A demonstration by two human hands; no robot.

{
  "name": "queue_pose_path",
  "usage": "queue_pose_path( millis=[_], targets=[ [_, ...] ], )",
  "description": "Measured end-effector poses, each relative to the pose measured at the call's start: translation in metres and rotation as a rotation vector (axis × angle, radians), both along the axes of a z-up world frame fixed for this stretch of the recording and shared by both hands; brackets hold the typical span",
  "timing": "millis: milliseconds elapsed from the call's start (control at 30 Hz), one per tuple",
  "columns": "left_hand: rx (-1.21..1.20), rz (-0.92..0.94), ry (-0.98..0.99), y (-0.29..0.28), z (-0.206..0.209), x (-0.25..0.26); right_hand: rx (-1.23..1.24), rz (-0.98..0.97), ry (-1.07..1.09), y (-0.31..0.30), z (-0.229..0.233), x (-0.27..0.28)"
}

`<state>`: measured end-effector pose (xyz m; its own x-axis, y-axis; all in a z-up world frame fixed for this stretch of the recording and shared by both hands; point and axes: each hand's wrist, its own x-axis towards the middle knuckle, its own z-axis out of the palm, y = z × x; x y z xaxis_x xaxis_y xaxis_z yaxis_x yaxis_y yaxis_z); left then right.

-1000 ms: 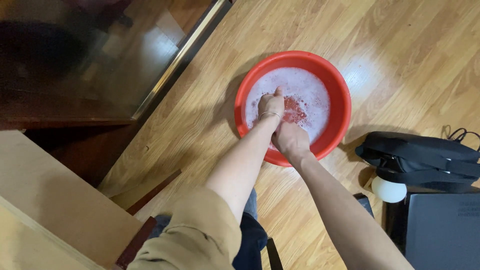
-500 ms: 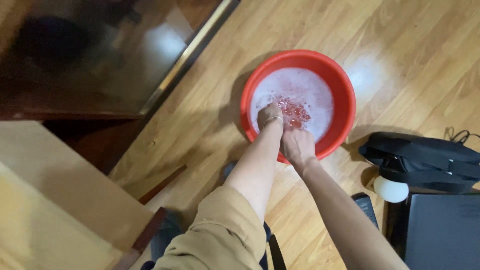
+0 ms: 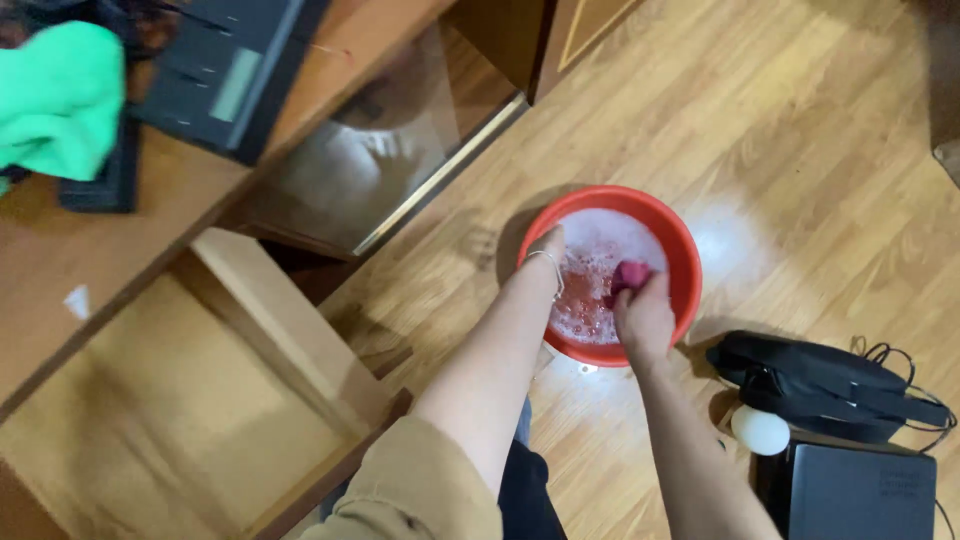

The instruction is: Cleaning the interior of a wooden desk drawer using a cloth and soapy water from a basin.

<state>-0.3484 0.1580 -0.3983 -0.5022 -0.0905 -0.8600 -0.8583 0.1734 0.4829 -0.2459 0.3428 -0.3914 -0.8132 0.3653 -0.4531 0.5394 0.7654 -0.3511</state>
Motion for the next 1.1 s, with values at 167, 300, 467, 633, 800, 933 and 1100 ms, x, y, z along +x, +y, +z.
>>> queue_pose_path(
  millis=[167, 300, 467, 633, 800, 933, 1100],
  targets=[
    [-0.055, 0.000, 0.077, -0.010, 0.090, 0.025, 0.085, -0.274, 0.087, -0.005, 0.013, 0.031],
    [0.067, 0.042, 0.128, -0.016, 0.206, 0.094, -0.455, -0.874, 0.253, -0.047, 0.084, 0.035],
    [0.003, 0.126, 0.526, -0.074, 0.288, 0.156, -1.213, -0.706, 0.156, -0.159, 0.305, 0.051],
    [0.142, 0.602, 0.709, -0.198, 0.379, 0.254, -1.359, -0.224, 0.145, -0.255, 0.324, 0.110],
    [-0.172, 0.713, 0.740, -0.341, 0.326, 0.347, -1.164, 0.284, -0.011, -0.388, 0.409, 0.176],
    [-0.454, 0.702, 0.645, -0.426, 0.287, 0.409, -0.908, 0.387, 0.224, -0.423, 0.304, 0.167],
    [-0.798, 0.256, 0.313, -0.460, 0.273, 0.453, -0.454, 0.615, 0.372, -0.398, 0.292, 0.156]
  ],
)
